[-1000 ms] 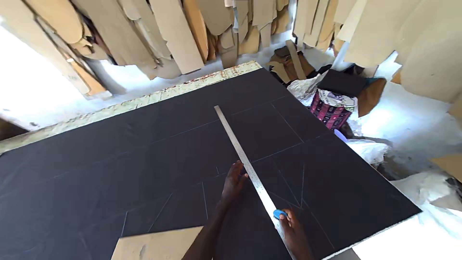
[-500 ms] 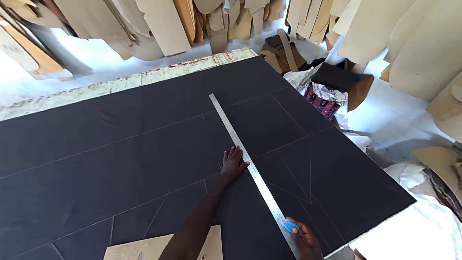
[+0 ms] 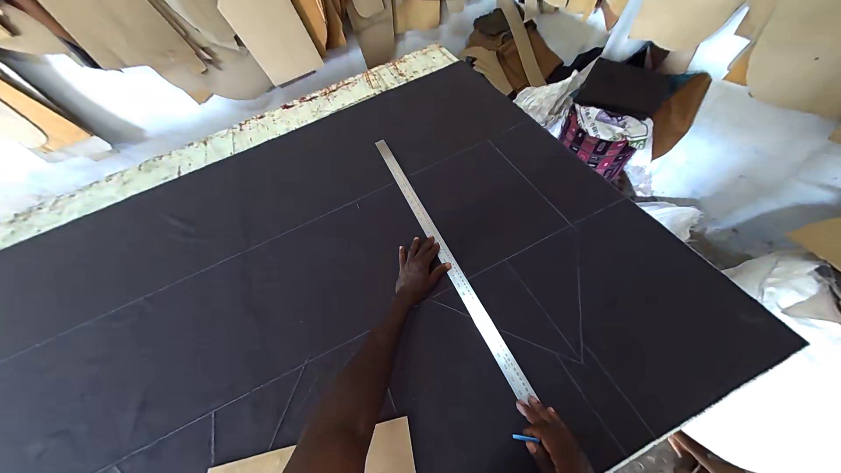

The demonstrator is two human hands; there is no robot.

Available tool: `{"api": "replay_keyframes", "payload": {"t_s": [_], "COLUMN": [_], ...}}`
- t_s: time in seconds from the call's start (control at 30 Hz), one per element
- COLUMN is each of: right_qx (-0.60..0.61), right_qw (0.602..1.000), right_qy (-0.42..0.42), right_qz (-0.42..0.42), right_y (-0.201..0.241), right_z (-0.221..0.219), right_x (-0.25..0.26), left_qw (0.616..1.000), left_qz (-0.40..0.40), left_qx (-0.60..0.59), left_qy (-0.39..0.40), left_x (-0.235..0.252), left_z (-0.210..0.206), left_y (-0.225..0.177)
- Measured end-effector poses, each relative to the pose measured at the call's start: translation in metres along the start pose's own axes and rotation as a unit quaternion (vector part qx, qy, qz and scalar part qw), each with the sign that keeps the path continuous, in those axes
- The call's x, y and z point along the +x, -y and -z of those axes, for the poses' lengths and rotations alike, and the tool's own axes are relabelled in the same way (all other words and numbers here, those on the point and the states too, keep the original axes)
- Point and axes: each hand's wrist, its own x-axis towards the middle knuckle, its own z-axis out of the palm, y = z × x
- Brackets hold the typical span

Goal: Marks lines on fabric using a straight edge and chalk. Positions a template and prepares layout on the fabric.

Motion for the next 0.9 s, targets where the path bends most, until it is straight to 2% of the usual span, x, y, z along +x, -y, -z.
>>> {"api": "replay_keyframes", "payload": {"t_s": [0.27, 0.5, 0.67, 0.9], "right_qx": [-0.061, -0.056, -0.068, -0.043], "right_qw": [0.997, 0.998, 0.997, 0.998], "right_qy": [-0.016, -0.005, 0.036, 0.018], "right_qz": [0.034, 0.025, 0.013, 0.034], "right_y": [-0.013, -0.017, -0.014, -0.015], "right_z": [-0.008, -0.009, -0.004, -0.004], "right_x": [-0.006, -0.007, -0.004, -0.004], "left_qw": [1.0, 0.999, 0.999, 0.999], "left_qz": [-0.006, 0.005, 0.01, 0.015], "left_qx": [-0.001, 0.018, 0.027, 0.042], "left_qy": [-0.02, -0.032, -0.025, -0.01], "left_x": [-0.002, -0.001, -0.001, 0.0], "left_z": [0.002, 0.0, -0.003, -0.004], "left_y": [-0.001, -0.003, -0.003, -0.003]}}
